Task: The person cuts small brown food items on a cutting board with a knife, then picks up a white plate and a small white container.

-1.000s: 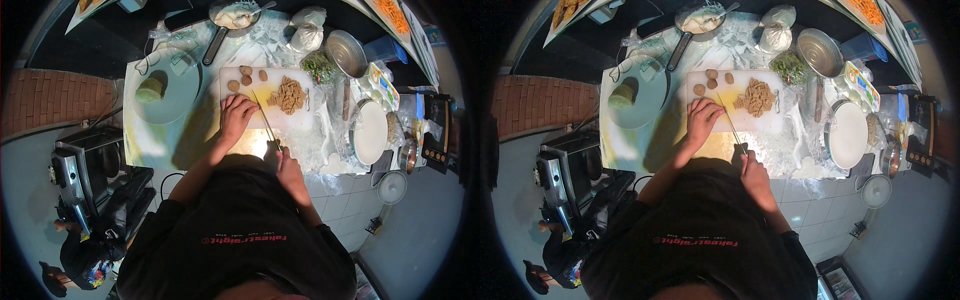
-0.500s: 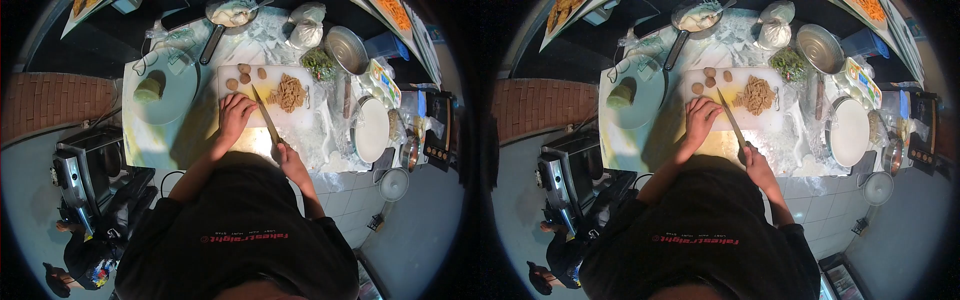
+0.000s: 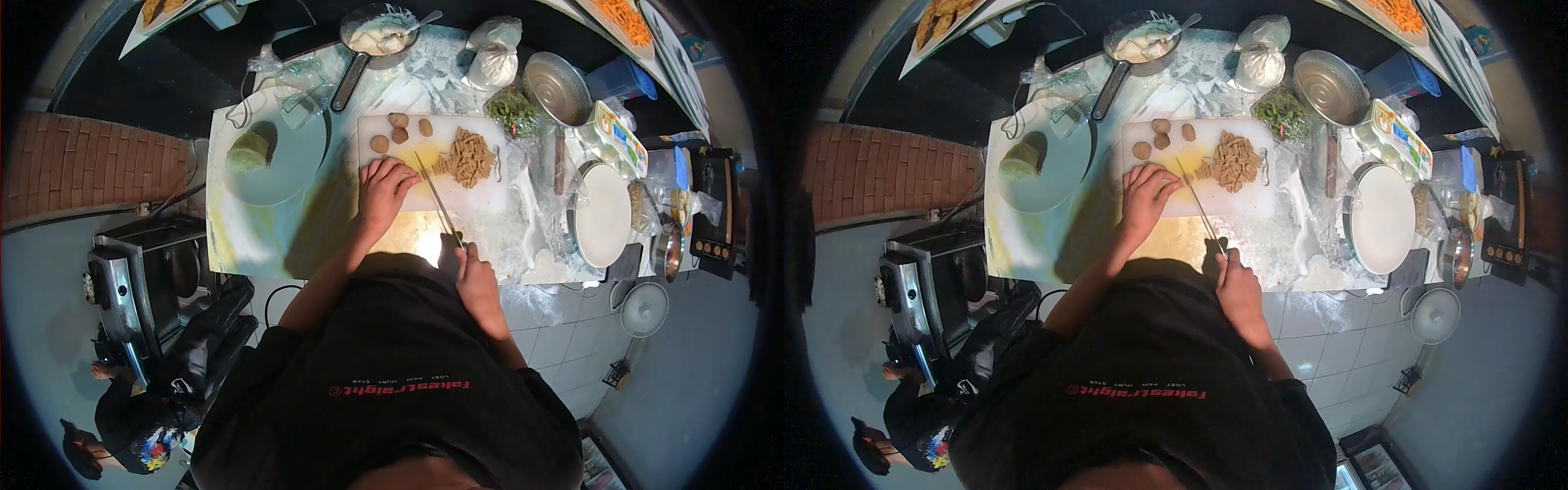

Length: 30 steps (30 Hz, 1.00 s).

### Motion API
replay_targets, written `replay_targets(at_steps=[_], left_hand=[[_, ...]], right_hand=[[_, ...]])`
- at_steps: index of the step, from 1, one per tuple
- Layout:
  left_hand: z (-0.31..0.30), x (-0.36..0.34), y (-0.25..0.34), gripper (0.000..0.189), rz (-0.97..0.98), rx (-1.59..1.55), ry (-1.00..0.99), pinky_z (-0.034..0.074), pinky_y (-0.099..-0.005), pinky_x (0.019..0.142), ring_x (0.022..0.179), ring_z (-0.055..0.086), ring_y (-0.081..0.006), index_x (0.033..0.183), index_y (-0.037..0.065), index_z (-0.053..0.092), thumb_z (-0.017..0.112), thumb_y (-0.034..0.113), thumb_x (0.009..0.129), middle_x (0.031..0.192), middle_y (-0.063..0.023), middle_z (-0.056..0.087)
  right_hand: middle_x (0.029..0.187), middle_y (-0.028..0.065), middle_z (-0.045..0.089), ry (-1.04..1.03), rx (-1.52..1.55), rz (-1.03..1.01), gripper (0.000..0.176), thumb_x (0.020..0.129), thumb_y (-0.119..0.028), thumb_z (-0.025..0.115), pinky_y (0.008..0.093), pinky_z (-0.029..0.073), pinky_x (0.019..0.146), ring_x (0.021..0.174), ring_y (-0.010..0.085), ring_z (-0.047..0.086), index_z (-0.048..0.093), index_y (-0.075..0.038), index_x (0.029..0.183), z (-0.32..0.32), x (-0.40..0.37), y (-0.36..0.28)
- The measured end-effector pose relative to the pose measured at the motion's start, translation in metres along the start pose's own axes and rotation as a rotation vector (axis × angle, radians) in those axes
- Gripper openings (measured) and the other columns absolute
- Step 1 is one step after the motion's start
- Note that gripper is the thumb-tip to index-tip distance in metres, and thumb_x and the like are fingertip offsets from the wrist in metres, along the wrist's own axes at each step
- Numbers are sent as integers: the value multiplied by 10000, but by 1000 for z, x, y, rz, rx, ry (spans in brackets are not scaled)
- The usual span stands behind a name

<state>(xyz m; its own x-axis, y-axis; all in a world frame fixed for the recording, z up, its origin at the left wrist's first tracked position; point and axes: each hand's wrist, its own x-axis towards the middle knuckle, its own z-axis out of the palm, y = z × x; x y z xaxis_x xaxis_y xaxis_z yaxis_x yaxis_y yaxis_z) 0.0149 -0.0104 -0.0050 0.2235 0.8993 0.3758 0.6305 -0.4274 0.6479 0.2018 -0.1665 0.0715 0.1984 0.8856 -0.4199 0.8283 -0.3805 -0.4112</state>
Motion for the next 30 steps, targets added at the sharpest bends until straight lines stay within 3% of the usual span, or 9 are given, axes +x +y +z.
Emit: replay_targets(at_steps=[12, 30], left_hand=[[0, -1, 0, 130, -2, -5, 1, 386, -387, 879, 966, 577, -243, 935, 133, 720, 776, 219, 855, 975, -9, 646], [0, -1, 0, 131, -7, -8, -1, 389, -385, 877, 959, 580, -242, 936, 136, 716, 777, 218, 854, 965, -8, 644]], right_hand=[[760, 337, 661, -40, 65, -5, 378, 1106, -348, 412, 625, 526, 680, 770, 557, 649, 543, -4, 1192, -7, 0, -12], [749, 338, 662, -37, -11, 8, 397, 1107, -380, 397, 626, 531, 650, 749, 555, 656, 523, -14, 1195, -1, 2, -13]])
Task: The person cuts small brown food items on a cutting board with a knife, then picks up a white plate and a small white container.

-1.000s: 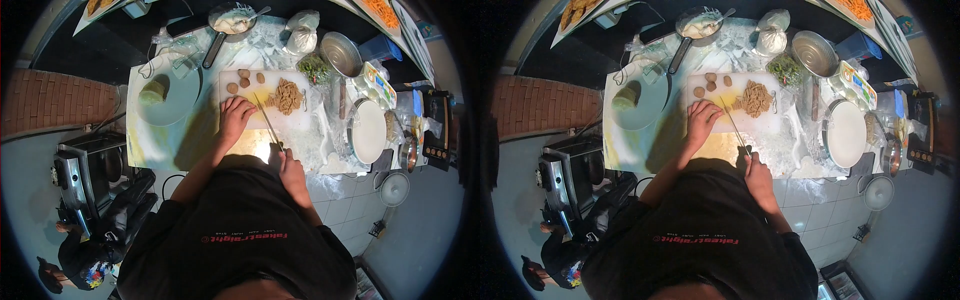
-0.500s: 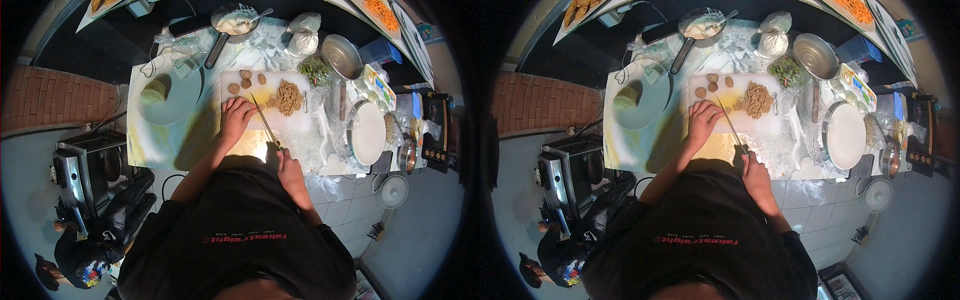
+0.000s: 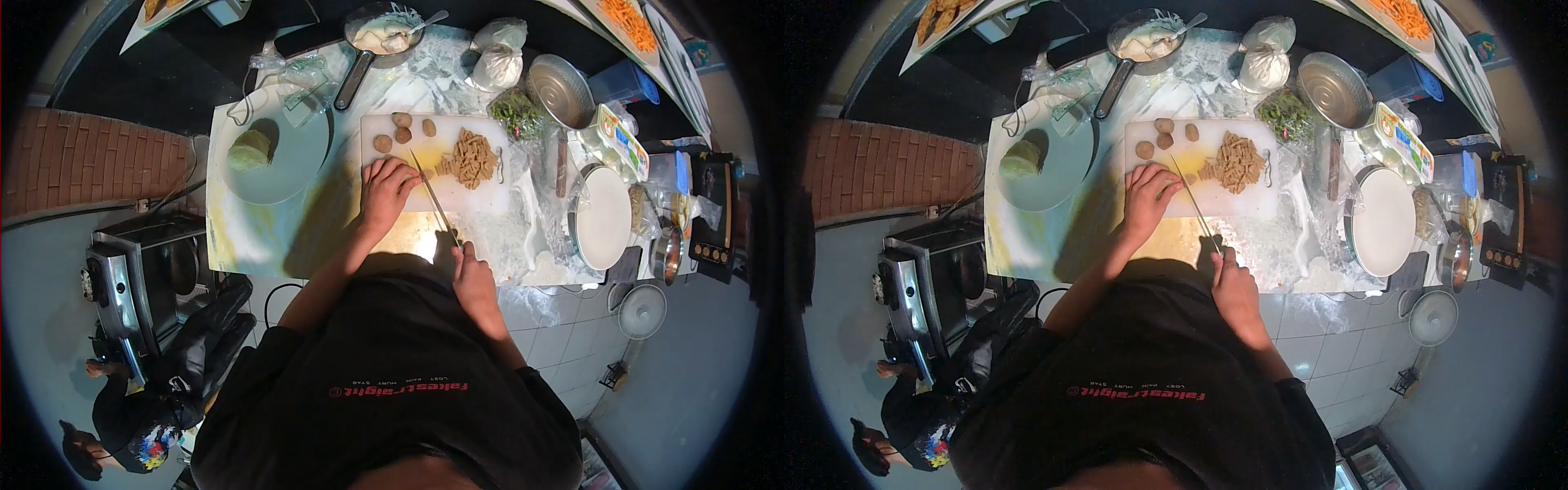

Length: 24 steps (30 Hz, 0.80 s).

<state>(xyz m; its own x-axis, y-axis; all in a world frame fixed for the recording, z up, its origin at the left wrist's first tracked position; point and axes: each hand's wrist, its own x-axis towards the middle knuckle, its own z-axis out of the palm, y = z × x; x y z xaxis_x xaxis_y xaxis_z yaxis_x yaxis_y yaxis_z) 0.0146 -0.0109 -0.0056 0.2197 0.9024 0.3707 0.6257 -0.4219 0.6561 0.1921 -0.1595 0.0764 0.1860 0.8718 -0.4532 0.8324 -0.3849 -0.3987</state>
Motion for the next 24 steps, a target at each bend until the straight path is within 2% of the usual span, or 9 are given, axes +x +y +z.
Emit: replay_targets(at_steps=[24], left_hand=[[1, 0, 0, 103, -23, 0, 1, 396, -383, 893, 978, 579, -214, 897, 137, 740, 784, 210, 839, 969, 20, 663]], right_hand=[[800, 357, 664, -52, 32, -14, 365, 1102, -351, 417, 640, 528, 670, 788, 569, 652, 526, -5, 1144, -1, 11, 3]])
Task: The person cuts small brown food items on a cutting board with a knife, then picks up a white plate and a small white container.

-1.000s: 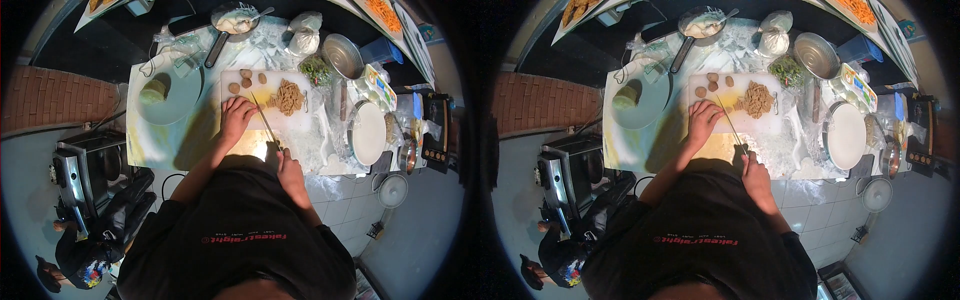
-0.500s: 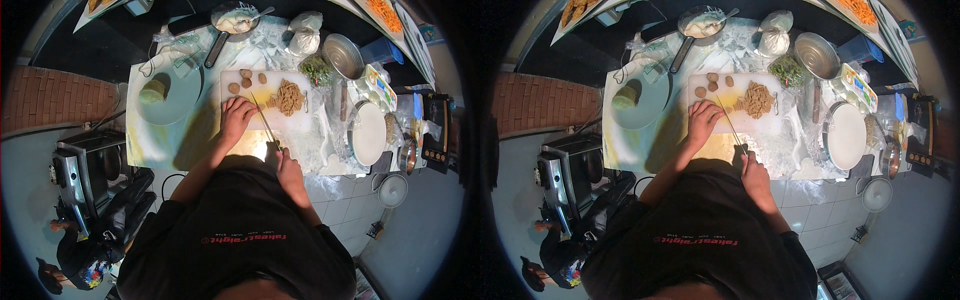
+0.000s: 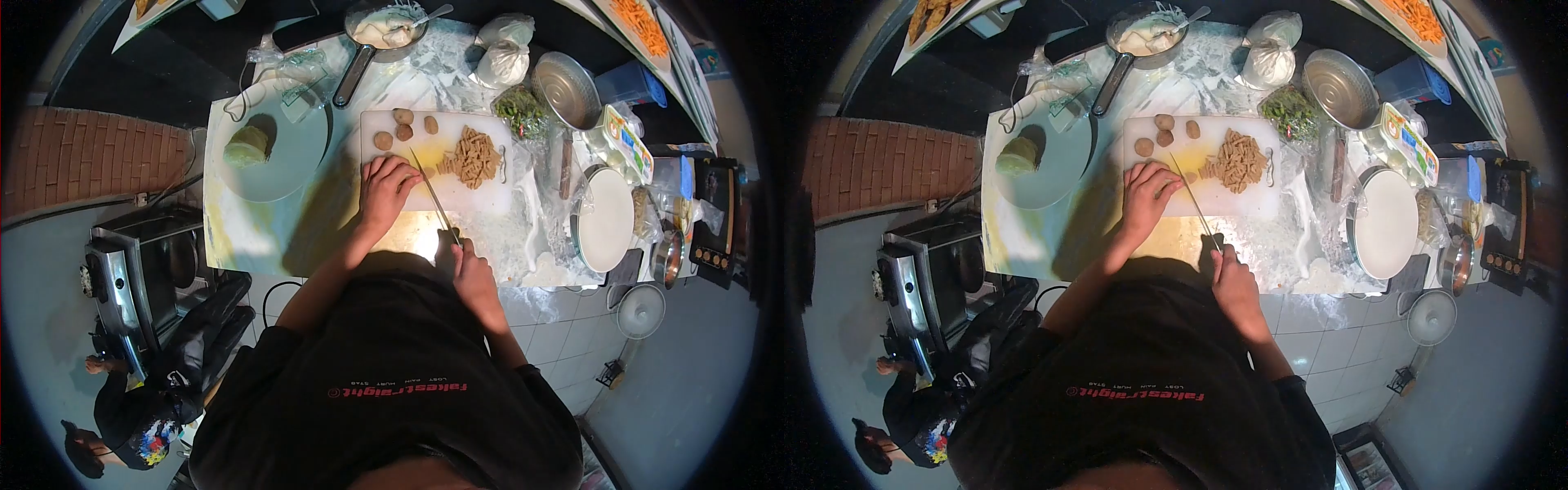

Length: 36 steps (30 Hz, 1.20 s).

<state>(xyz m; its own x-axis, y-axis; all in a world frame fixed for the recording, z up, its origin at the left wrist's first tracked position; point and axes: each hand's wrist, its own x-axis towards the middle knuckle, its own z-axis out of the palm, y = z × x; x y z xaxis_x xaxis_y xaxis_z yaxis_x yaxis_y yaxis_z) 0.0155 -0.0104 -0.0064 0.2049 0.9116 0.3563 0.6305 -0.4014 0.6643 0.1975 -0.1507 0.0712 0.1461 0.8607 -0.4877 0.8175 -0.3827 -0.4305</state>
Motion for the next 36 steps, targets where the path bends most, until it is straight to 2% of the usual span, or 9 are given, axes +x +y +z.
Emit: replay_targets(at_steps=[12, 16, 18, 24, 36], left_hand=[[2, 0, -1, 114, 31, -49, 20, 415, -387, 879, 937, 587, -237, 896, 124, 742, 798, 189, 822, 946, -2, 661], [2, 0, 0, 118, 27, -25, 23, 411, -389, 879, 949, 583, -233, 889, 132, 731, 801, 194, 818, 948, 4, 657], [2, 1, 1, 132, 43, -13, 40, 414, -392, 869, 934, 586, -244, 893, 126, 723, 803, 193, 813, 939, -11, 655], [2, -1, 0, 140, 62, 5, 45, 410, -398, 867, 941, 586, -250, 898, 134, 714, 801, 206, 815, 953, -9, 649], [5, -2, -5, 118, 85, -16, 54, 428, -391, 890, 964, 581, -253, 914, 121, 715, 780, 178, 833, 959, -18, 635]], right_hand=[[874, 349, 675, 8, 211, -103, 414, 1110, -361, 399, 627, 525, 749, 875, 568, 640, 550, 23, 1129, 12, 20, 21], [858, 343, 678, 18, 221, -122, 408, 1109, -370, 398, 627, 528, 726, 841, 564, 647, 545, 10, 1134, 13, 19, 15], [828, 328, 684, 60, 93, -78, 391, 1105, -371, 409, 622, 536, 699, 806, 551, 659, 537, -3, 1137, 17, 14, 12], [783, 319, 681, 62, -36, -18, 382, 1100, -372, 422, 620, 542, 666, 767, 538, 668, 530, -7, 1133, 10, -5, 11], [778, 339, 668, 97, 27, -16, 400, 1103, -375, 412, 634, 523, 667, 769, 554, 657, 560, -4, 1114, -16, -28, 17]])
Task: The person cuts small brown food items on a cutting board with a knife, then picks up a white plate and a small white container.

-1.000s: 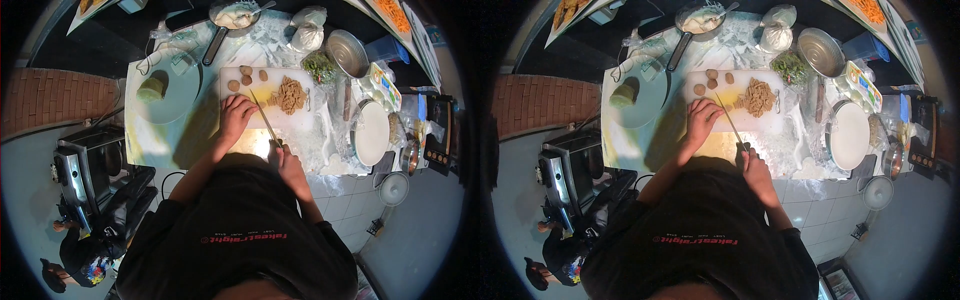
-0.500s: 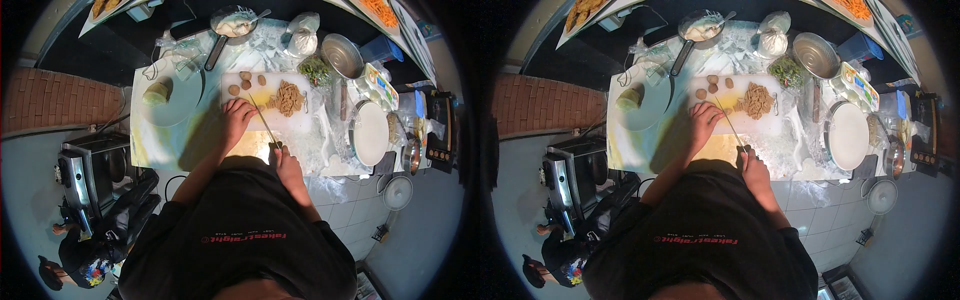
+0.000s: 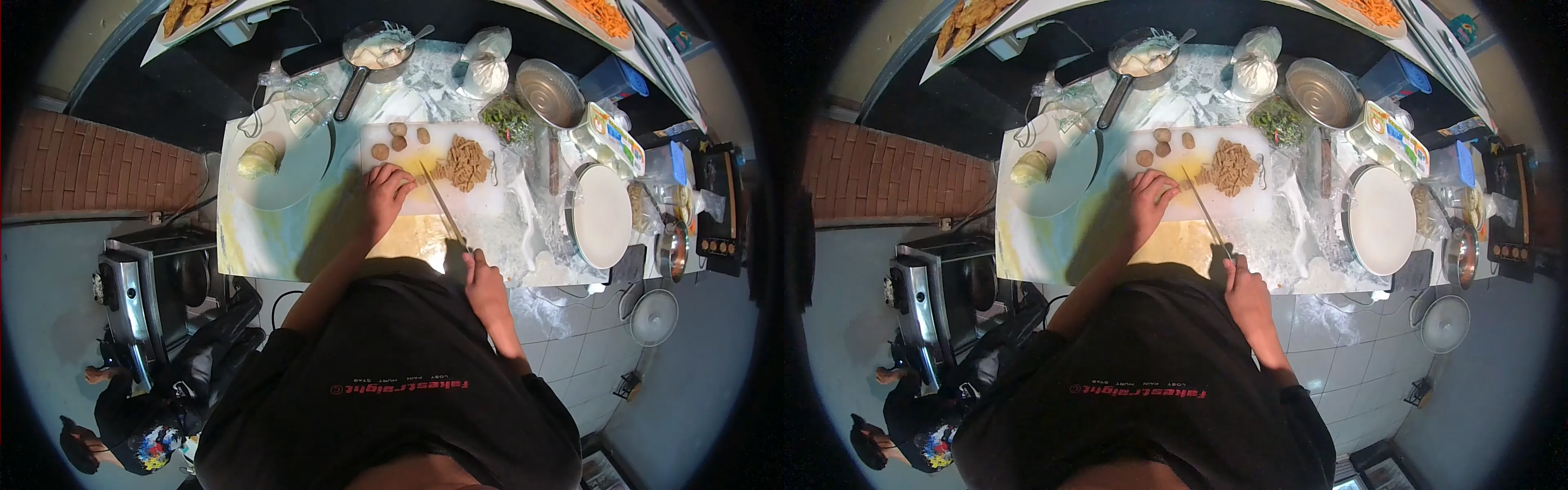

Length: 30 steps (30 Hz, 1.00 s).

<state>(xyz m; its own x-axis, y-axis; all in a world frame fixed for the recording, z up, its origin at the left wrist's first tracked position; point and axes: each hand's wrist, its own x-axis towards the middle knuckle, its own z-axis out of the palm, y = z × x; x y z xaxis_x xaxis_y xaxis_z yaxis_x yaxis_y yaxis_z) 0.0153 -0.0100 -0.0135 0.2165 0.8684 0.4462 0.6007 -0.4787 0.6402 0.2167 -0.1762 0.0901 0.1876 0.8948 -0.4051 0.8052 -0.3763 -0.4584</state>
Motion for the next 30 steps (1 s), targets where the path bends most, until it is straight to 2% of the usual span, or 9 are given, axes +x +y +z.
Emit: replay_targets(at_steps=[8, 15, 17, 26, 30], left_hand=[[-11, 2, -5, 173, -1, -68, -57, 451, -422, 907, 1023, 569, -303, 994, 92, 691, 762, 88, 837, 1020, -74, 615], [-28, -5, -8, 372, 37, 14, -20, 446, -458, 943, 1086, 554, -345, 1109, 115, 625, 816, 133, 791, 1127, -100, 575], [-31, -11, -13, 399, 29, 48, -86, 442, -476, 947, 1095, 547, -351, 1111, 125, 615, 828, 153, 775, 1140, -95, 560], [-26, -12, -16, 316, 4, -1, -84, 436, -480, 936, 1073, 547, -345, 1037, 135, 626, 818, 159, 787, 1120, -85, 555], [-29, -10, -16, 325, 5, 50, -139, 445, -456, 949, 1101, 556, -322, 1088, 115, 631, 806, 127, 814, 1110, -92, 569]], right_hand=[[800, 348, 671, 26, -21, 11, 418, 1103, -386, 409, 629, 529, 683, 801, 555, 663, 569, 0, 1132, 3, 11, 12], [809, 352, 671, 8, -28, 15, 421, 1102, -389, 413, 625, 536, 686, 808, 551, 667, 575, -1, 1123, 1, 11, 7], [814, 356, 670, 5, -22, 10, 419, 1102, -388, 414, 625, 537, 690, 810, 549, 668, 576, -2, 1123, 2, 11, 7], [807, 357, 653, -10, 48, -43, 411, 1103, -384, 426, 632, 501, 709, 835, 569, 631, 584, -5, 1121, 17, 13, 6], [807, 364, 645, 2, 88, -7, 410, 1104, -374, 431, 629, 494, 707, 839, 576, 622, 593, 3, 1109, 10, 12, 1]])
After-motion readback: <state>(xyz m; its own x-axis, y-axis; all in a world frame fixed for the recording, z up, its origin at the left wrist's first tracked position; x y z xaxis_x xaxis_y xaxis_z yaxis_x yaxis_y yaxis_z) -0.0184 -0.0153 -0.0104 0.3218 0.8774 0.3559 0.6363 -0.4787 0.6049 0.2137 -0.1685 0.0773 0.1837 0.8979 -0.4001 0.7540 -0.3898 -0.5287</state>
